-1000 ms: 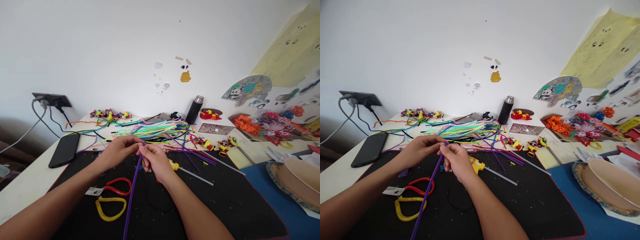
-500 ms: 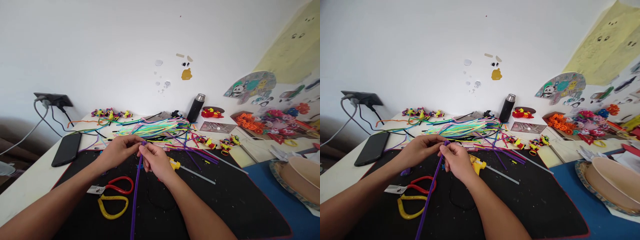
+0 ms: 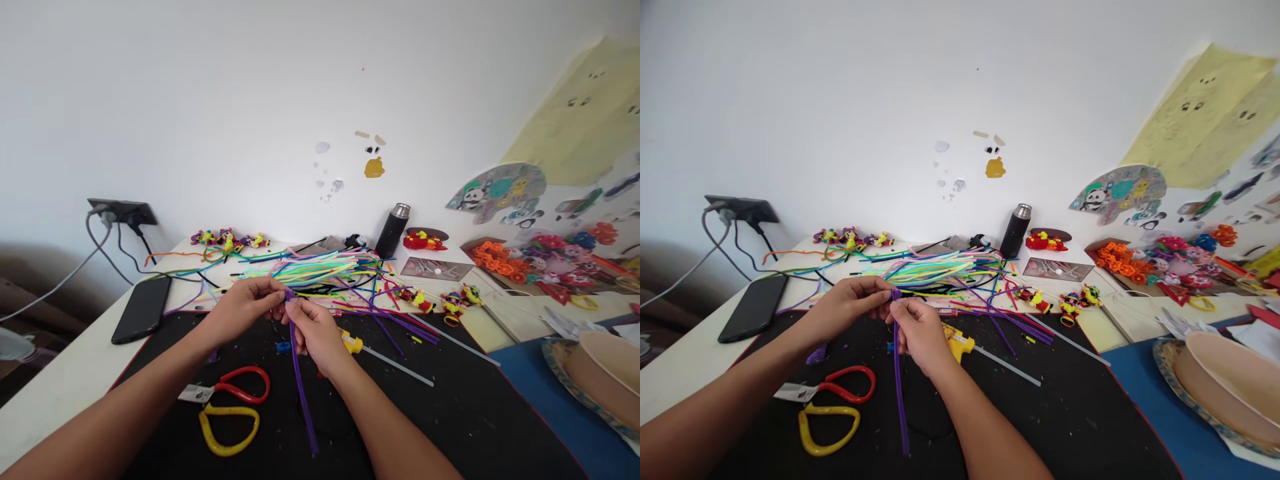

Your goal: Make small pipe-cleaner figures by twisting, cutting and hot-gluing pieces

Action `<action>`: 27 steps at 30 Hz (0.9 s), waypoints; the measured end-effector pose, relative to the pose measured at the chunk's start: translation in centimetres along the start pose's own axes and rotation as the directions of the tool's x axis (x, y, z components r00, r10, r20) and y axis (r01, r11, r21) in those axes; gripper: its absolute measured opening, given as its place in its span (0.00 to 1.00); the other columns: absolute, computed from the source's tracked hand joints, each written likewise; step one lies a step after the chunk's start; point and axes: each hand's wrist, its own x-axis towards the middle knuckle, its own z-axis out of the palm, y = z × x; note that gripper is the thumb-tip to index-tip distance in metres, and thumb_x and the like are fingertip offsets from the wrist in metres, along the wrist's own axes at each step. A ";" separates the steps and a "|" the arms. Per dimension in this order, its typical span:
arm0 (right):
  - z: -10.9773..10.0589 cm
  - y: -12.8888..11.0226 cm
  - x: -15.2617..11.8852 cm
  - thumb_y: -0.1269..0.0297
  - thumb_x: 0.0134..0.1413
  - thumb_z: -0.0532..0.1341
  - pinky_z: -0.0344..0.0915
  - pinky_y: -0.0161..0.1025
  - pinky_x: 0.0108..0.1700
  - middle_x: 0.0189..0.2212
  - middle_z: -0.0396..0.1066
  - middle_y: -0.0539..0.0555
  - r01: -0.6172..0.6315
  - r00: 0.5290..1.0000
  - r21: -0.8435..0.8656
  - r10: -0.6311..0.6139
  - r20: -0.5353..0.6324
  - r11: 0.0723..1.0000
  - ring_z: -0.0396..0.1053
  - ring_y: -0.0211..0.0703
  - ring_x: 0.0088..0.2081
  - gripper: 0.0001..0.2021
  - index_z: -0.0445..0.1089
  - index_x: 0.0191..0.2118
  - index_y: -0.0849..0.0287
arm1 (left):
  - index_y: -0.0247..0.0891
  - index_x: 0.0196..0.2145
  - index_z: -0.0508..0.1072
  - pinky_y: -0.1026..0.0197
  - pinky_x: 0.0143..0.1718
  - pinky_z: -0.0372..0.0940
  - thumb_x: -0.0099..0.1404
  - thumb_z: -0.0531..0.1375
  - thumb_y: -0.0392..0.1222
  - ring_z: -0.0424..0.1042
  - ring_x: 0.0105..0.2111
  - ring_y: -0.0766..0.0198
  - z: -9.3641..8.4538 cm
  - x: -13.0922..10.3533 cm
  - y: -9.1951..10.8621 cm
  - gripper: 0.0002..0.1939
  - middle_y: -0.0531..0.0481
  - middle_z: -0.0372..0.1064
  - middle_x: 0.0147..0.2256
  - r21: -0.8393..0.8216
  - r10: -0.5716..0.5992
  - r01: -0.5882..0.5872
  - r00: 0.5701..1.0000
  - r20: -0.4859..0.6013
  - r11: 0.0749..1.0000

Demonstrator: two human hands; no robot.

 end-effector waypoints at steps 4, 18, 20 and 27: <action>0.1 0.0 -0.1 0.34 0.56 0.66 0.51 0.31 0.16 0.12 0.58 0.40 -0.007 1.000 -0.003 0.007 0.009 1.000 0.57 0.32 0.13 0.27 0.70 0.30 0.57 | 0.39 0.35 0.80 0.61 0.31 0.66 0.65 0.67 0.59 0.72 0.26 0.61 0.1 0.0 0.0 0.19 0.51 0.78 0.26 -0.031 -0.019 0.019 1.000 0.019 0.999; -0.2 -0.6 -0.2 0.35 0.56 0.67 0.50 0.31 0.17 0.13 0.58 0.40 0.001 1.000 -0.008 -0.001 0.007 1.000 0.57 0.33 0.13 0.26 0.71 0.33 0.58 | 0.36 0.28 0.78 0.65 0.23 0.59 0.56 0.74 0.55 0.66 0.20 0.69 0.8 -0.3 0.2 0.19 0.52 0.74 0.24 -0.336 -0.165 0.157 0.986 0.003 0.929; -0.2 -0.6 -0.2 0.35 0.56 0.67 0.50 0.32 0.17 0.13 0.58 0.40 0.003 1.000 -0.014 -0.003 0.004 1.000 0.57 0.33 0.14 0.26 0.72 0.33 0.58 | 0.36 0.28 0.78 0.65 0.22 0.59 0.54 0.75 0.54 0.66 0.20 0.69 1.0 -0.4 0.6 0.19 0.52 0.74 0.24 -0.369 -0.190 0.177 0.982 0.002 0.912; -0.4 -0.7 -0.2 0.35 0.56 0.67 0.51 0.33 0.18 0.13 0.58 0.40 0.029 1.000 -0.081 -0.029 -0.001 0.996 0.57 0.34 0.14 0.26 0.71 0.33 0.57 | 0.35 0.25 0.77 0.66 0.19 0.54 0.53 0.75 0.52 0.65 0.18 0.70 0.7 -0.4 1.0 0.18 0.51 0.72 0.22 -0.385 -0.267 0.261 0.963 0.039 0.885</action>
